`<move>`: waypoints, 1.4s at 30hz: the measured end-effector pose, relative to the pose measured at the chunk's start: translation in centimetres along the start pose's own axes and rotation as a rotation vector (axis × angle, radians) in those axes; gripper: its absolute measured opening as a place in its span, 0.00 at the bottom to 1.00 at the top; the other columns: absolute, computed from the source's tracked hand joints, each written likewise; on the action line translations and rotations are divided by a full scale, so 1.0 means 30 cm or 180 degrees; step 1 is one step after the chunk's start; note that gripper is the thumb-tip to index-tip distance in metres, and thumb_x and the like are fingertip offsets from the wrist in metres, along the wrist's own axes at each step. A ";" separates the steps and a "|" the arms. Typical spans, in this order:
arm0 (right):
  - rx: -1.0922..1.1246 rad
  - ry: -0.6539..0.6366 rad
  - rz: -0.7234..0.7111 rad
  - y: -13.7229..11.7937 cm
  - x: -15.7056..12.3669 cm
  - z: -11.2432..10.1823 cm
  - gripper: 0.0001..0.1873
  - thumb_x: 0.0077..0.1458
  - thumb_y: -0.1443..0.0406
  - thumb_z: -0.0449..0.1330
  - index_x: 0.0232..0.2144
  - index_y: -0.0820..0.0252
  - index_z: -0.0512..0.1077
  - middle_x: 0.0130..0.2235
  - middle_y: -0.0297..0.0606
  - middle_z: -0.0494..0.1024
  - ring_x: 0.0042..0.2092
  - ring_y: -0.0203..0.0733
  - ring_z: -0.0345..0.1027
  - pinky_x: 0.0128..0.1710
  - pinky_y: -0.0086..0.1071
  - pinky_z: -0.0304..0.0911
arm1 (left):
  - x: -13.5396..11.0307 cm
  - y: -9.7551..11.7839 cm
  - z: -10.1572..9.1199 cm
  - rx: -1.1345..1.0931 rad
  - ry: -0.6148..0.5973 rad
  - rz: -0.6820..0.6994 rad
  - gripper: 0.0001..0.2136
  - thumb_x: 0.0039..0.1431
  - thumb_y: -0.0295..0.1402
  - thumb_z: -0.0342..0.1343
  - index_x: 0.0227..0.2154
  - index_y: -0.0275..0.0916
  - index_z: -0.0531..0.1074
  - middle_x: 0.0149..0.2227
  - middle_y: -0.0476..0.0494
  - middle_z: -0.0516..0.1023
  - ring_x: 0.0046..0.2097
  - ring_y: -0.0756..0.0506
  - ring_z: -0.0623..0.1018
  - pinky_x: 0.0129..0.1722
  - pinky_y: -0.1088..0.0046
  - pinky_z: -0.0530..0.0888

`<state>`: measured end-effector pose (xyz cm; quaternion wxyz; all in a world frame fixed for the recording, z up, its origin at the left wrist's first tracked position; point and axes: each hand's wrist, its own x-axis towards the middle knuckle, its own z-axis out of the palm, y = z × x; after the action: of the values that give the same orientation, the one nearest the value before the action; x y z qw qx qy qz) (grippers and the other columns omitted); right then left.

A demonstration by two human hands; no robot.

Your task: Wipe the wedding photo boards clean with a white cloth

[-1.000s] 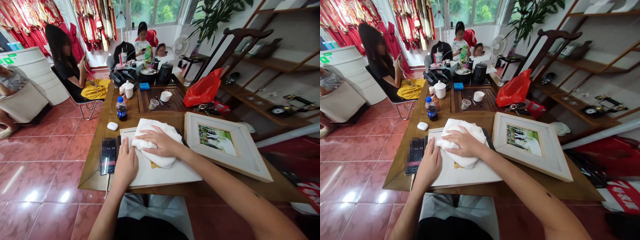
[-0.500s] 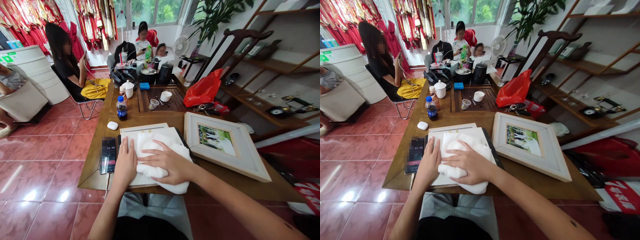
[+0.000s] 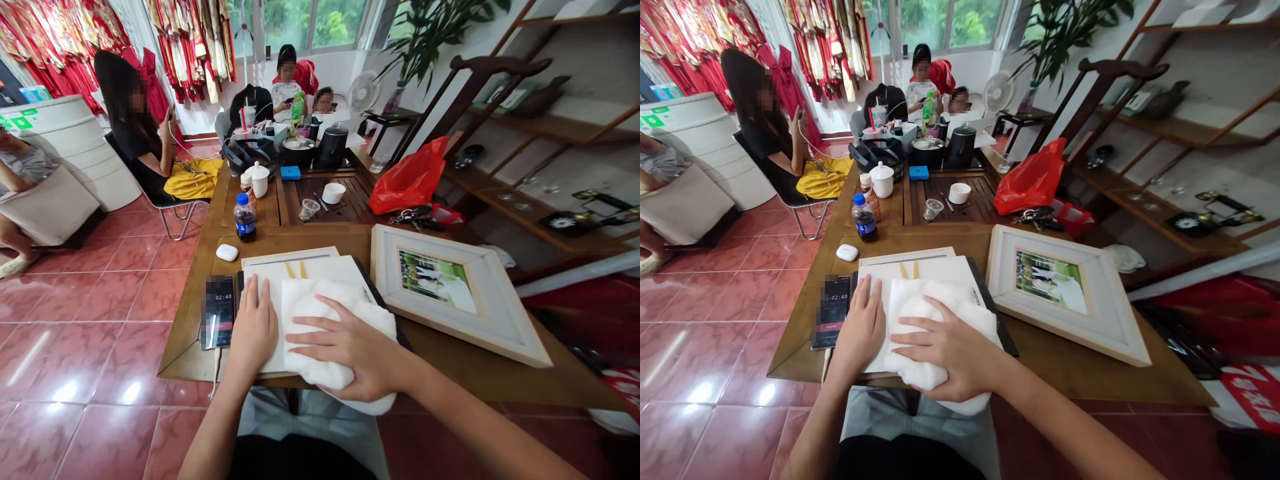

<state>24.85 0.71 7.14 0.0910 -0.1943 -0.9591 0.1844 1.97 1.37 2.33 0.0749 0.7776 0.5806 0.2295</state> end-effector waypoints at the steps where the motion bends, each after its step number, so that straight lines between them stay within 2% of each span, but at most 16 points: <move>1: -0.0060 0.0003 -0.0011 0.000 -0.013 0.000 0.31 0.56 0.58 0.59 0.62 0.55 0.68 0.62 0.44 0.74 0.68 0.54 0.59 0.70 0.59 0.20 | 0.000 0.000 0.000 -0.0003 -0.0002 -0.0005 0.23 0.70 0.26 0.41 0.66 0.28 0.59 0.71 0.22 0.54 0.74 0.32 0.52 0.68 0.47 0.62; 6: -0.0342 0.0087 -0.0019 -0.004 -0.096 0.001 0.32 0.56 0.58 0.59 0.63 0.56 0.66 0.63 0.42 0.72 0.69 0.52 0.57 0.69 0.51 0.11 | 0.000 -0.002 0.005 -0.0030 0.0008 -0.0043 0.23 0.70 0.26 0.41 0.66 0.29 0.60 0.71 0.23 0.54 0.74 0.32 0.52 0.68 0.47 0.61; 8: -0.0456 0.0199 0.0038 -0.005 -0.134 0.005 0.32 0.57 0.58 0.59 0.63 0.55 0.66 0.63 0.41 0.72 0.69 0.52 0.56 0.69 0.50 0.11 | 0.000 -0.004 0.007 -0.0051 0.0030 -0.0052 0.23 0.70 0.26 0.41 0.66 0.30 0.60 0.71 0.23 0.54 0.74 0.33 0.51 0.68 0.46 0.61; 14: -0.0650 0.0563 0.0404 0.002 -0.243 0.024 0.32 0.60 0.58 0.60 0.66 0.51 0.64 0.62 0.41 0.73 0.67 0.52 0.60 0.71 0.53 0.25 | 0.000 -0.007 0.008 -0.0096 0.0030 -0.0033 0.23 0.71 0.27 0.42 0.66 0.30 0.60 0.71 0.23 0.53 0.74 0.33 0.51 0.68 0.46 0.61; 18: -0.0524 0.0627 0.0696 0.017 -0.272 0.032 0.35 0.60 0.57 0.61 0.68 0.48 0.61 0.62 0.42 0.73 0.67 0.56 0.61 0.71 0.59 0.32 | 0.000 -0.009 0.010 -0.0100 0.0024 -0.0037 0.23 0.71 0.27 0.43 0.66 0.30 0.60 0.71 0.23 0.54 0.74 0.33 0.51 0.69 0.47 0.61; 25: -0.0244 0.0560 0.1264 0.077 -0.185 -0.017 0.26 0.64 0.53 0.56 0.62 0.49 0.69 0.62 0.42 0.73 0.66 0.59 0.61 0.67 0.68 0.41 | 0.001 -0.007 0.009 -0.0050 -0.0033 -0.0021 0.24 0.70 0.26 0.42 0.67 0.29 0.59 0.72 0.22 0.53 0.74 0.33 0.50 0.69 0.45 0.60; 29: -0.0174 0.0656 0.1609 0.143 -0.103 -0.060 0.26 0.65 0.50 0.54 0.61 0.49 0.70 0.61 0.42 0.74 0.66 0.58 0.61 0.66 0.68 0.42 | 0.003 -0.003 0.005 -0.0029 -0.0083 -0.0050 0.24 0.70 0.26 0.42 0.67 0.29 0.59 0.72 0.22 0.52 0.74 0.33 0.49 0.69 0.45 0.59; 34: -0.0221 0.0894 0.1813 0.227 -0.017 -0.082 0.26 0.65 0.50 0.53 0.60 0.49 0.71 0.62 0.42 0.73 0.67 0.57 0.61 0.66 0.67 0.43 | 0.003 -0.005 0.007 -0.0024 -0.0070 -0.0039 0.24 0.70 0.26 0.42 0.67 0.29 0.59 0.72 0.23 0.53 0.74 0.33 0.50 0.69 0.46 0.59; 38: -0.0284 0.1074 0.1864 0.243 0.001 -0.072 0.25 0.65 0.50 0.52 0.59 0.49 0.72 0.62 0.41 0.73 0.66 0.57 0.61 0.66 0.67 0.44 | 0.003 -0.006 0.007 -0.0072 -0.0041 -0.0072 0.23 0.71 0.27 0.41 0.67 0.30 0.59 0.72 0.24 0.53 0.74 0.33 0.50 0.69 0.45 0.60; 42: -0.0379 0.1172 0.1857 0.217 -0.026 -0.051 0.27 0.65 0.50 0.52 0.61 0.51 0.69 0.62 0.43 0.73 0.66 0.57 0.61 0.66 0.66 0.45 | 0.004 -0.007 0.007 -0.0156 -0.0029 -0.0091 0.23 0.71 0.27 0.41 0.67 0.32 0.59 0.72 0.26 0.52 0.74 0.34 0.51 0.69 0.47 0.60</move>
<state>28.12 6.46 5.93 0.1944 -0.4952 -0.8398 0.1083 1.92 1.58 2.10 0.0999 0.7682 0.5855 0.2390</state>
